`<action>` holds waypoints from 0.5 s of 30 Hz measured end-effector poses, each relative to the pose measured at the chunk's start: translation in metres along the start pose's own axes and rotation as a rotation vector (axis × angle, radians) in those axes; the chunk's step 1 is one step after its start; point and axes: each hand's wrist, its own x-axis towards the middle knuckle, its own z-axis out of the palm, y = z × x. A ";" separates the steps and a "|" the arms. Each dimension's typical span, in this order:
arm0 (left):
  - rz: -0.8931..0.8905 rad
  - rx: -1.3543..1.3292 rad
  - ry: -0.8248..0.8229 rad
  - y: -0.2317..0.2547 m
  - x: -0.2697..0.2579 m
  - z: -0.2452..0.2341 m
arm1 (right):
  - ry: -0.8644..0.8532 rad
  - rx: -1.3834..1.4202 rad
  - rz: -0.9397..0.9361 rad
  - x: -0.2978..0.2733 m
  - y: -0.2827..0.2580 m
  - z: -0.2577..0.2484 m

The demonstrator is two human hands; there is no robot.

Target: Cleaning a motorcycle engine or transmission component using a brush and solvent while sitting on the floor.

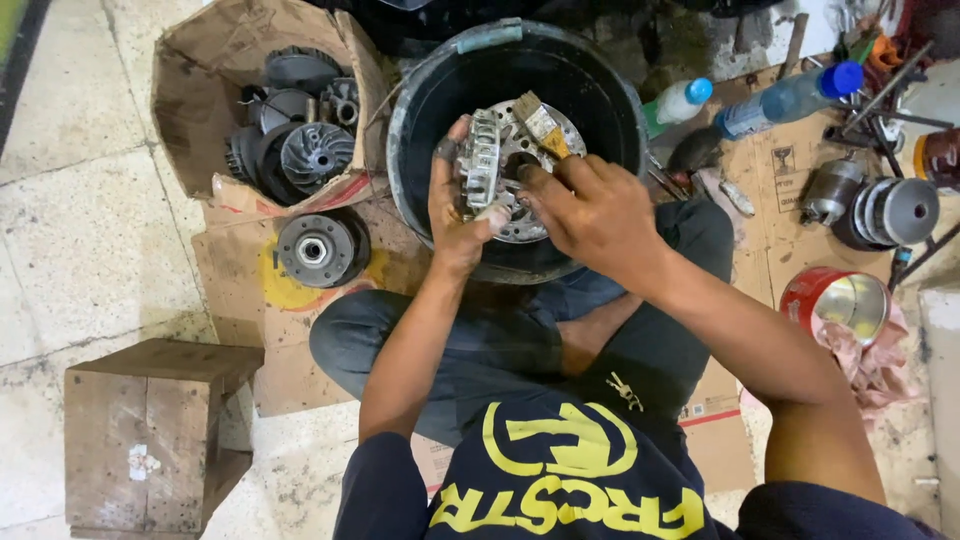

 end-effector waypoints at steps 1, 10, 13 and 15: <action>0.007 0.005 0.004 -0.002 0.002 -0.001 | 0.004 0.005 -0.007 0.004 0.003 -0.003; 0.009 0.056 -0.029 -0.001 0.002 -0.006 | 0.023 -0.160 -0.112 0.011 0.011 -0.014; -0.018 0.015 -0.060 -0.003 0.000 -0.008 | -0.019 -0.143 -0.063 0.008 0.008 -0.012; 0.015 -0.003 -0.115 -0.004 0.004 -0.011 | -0.058 0.019 0.017 0.009 0.008 -0.008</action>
